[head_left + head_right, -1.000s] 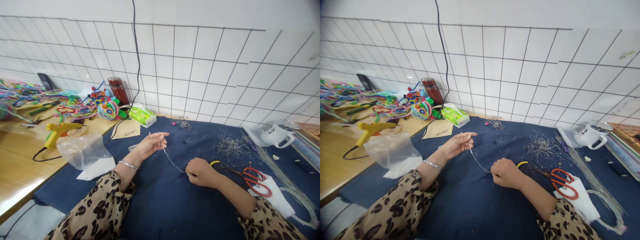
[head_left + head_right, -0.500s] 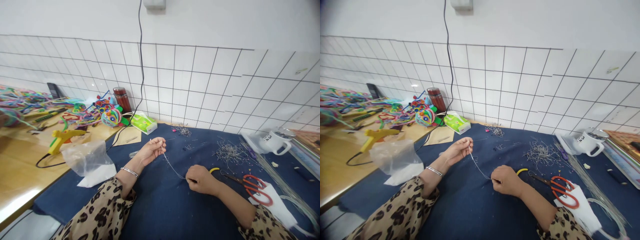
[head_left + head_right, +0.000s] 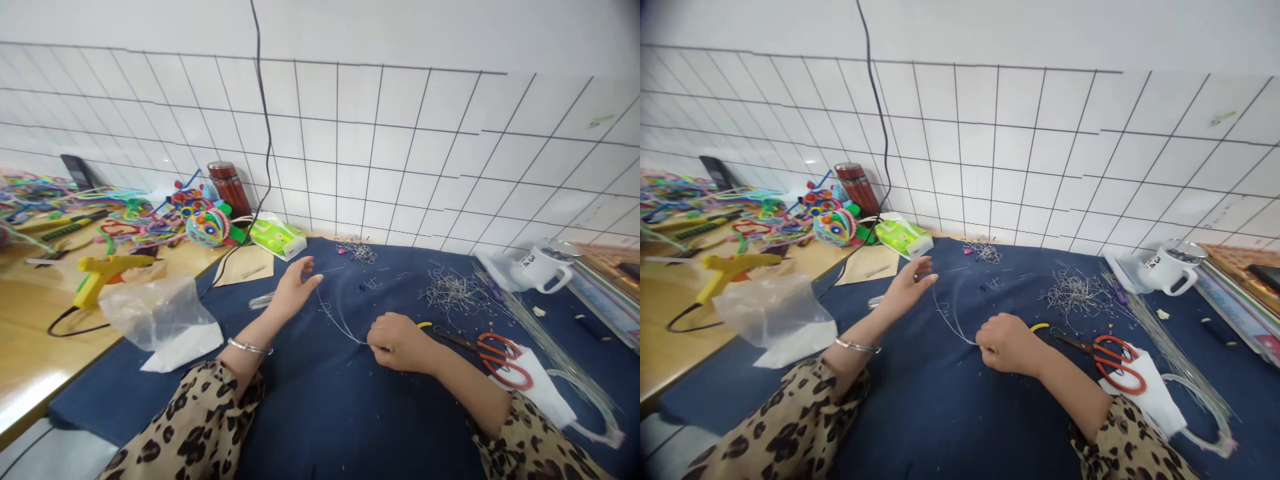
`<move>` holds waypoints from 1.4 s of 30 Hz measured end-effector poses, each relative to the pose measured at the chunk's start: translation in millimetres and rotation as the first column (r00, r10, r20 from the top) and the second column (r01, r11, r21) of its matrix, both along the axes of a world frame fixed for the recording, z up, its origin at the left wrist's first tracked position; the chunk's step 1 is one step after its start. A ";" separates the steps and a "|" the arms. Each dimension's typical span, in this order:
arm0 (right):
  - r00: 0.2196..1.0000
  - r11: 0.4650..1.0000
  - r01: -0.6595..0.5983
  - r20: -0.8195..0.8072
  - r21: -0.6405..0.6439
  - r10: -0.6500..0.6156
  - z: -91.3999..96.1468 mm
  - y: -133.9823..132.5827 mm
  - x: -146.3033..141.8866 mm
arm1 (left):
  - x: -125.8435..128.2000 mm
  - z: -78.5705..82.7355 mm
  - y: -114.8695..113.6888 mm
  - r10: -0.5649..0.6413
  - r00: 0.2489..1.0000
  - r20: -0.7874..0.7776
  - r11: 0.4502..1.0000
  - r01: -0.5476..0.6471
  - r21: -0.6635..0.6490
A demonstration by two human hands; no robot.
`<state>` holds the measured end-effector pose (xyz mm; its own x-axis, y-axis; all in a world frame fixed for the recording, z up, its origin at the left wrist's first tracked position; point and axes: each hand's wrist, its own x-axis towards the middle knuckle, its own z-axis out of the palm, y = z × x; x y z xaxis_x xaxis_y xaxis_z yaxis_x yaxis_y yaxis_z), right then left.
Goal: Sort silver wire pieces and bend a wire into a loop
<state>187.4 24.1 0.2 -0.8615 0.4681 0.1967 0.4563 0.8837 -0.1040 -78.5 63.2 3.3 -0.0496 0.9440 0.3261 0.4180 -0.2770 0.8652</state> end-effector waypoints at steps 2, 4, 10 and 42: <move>1.000 1.000 -0.012 -0.010 0.009 0.012 7.2 -1.8 0.7 | 17.8 11.1 -18.7 -0.025 0.950 -0.310 0.972 0.096 0.216; 0.999 1.000 -0.021 -0.038 0.020 0.022 13.8 -3.4 1.6 | 37.9 22.0 -43.0 -0.196 0.821 -0.536 0.910 0.356 0.212; 0.984 1.000 -0.014 -0.180 0.009 0.016 28.0 -7.4 0.7 | 70.7 31.0 -86.4 -0.323 0.585 -0.744 0.850 0.525 0.044; 0.925 0.958 0.226 0.271 0.176 -0.267 1.5 41.2 -92.6 | 8.6 29.8 -39.4 0.127 0.855 -0.503 0.950 0.041 0.310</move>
